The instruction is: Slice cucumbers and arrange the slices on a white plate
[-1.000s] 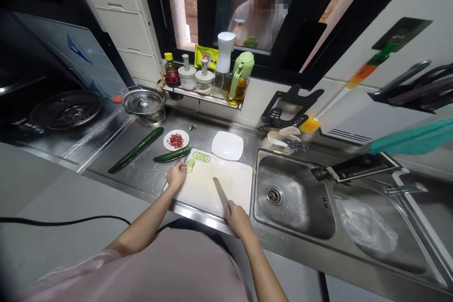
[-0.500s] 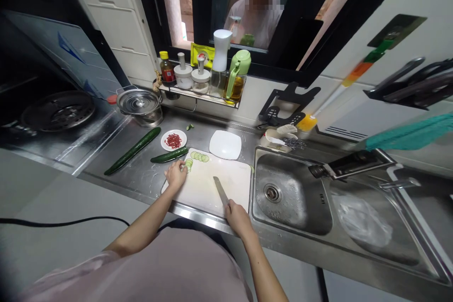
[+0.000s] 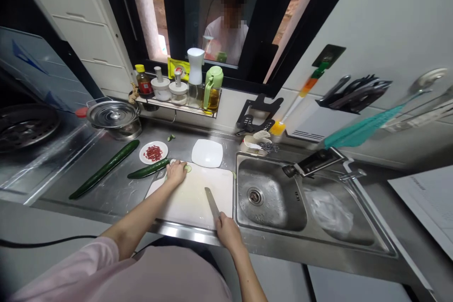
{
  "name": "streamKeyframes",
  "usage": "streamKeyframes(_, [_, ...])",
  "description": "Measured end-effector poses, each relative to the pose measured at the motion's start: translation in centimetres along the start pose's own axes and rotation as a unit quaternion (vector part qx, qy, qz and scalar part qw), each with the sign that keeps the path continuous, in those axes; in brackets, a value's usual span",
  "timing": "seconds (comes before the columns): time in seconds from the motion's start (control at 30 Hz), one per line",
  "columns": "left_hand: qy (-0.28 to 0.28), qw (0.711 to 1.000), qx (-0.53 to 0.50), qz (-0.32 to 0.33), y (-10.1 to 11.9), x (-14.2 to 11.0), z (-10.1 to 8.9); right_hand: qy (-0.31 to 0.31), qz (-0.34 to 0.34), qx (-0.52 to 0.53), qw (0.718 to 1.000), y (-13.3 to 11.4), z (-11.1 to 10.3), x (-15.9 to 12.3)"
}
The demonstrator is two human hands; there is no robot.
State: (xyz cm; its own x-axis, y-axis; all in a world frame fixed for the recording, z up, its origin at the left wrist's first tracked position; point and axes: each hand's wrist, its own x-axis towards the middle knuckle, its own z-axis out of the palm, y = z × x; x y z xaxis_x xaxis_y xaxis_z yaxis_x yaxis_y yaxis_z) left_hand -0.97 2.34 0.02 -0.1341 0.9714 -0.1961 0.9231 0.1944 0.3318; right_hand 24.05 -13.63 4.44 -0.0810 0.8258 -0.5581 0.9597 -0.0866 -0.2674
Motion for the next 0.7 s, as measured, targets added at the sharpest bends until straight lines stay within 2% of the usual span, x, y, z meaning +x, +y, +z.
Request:
streamKeyframes(0.13, [0.006,0.999,0.005,0.033,0.1,0.2,0.3,0.018,0.008,0.007,1.0,0.6,0.3,-0.2])
streamKeyframes(0.37, [0.019,0.999,-0.004,0.031,0.6,0.1,-0.2,0.019,0.001,0.009,1.0,0.3,-0.1,-0.4])
streamKeyframes(0.47, [0.0,0.999,-0.032,0.018,0.7,-0.1,-0.8,0.011,0.003,0.001,1.0,-0.3,-0.4,-0.4])
streamKeyframes(0.57, [-0.033,0.993,-0.109,-0.023,0.7,-0.8,-1.0,0.007,0.005,-0.008,1.0,-0.8,-0.7,-0.5])
streamKeyframes(0.7, [-0.085,0.975,-0.2,-0.053,0.5,-2.7,-0.3,0.02,-0.001,-0.018,1.0,-1.4,-0.8,-0.7])
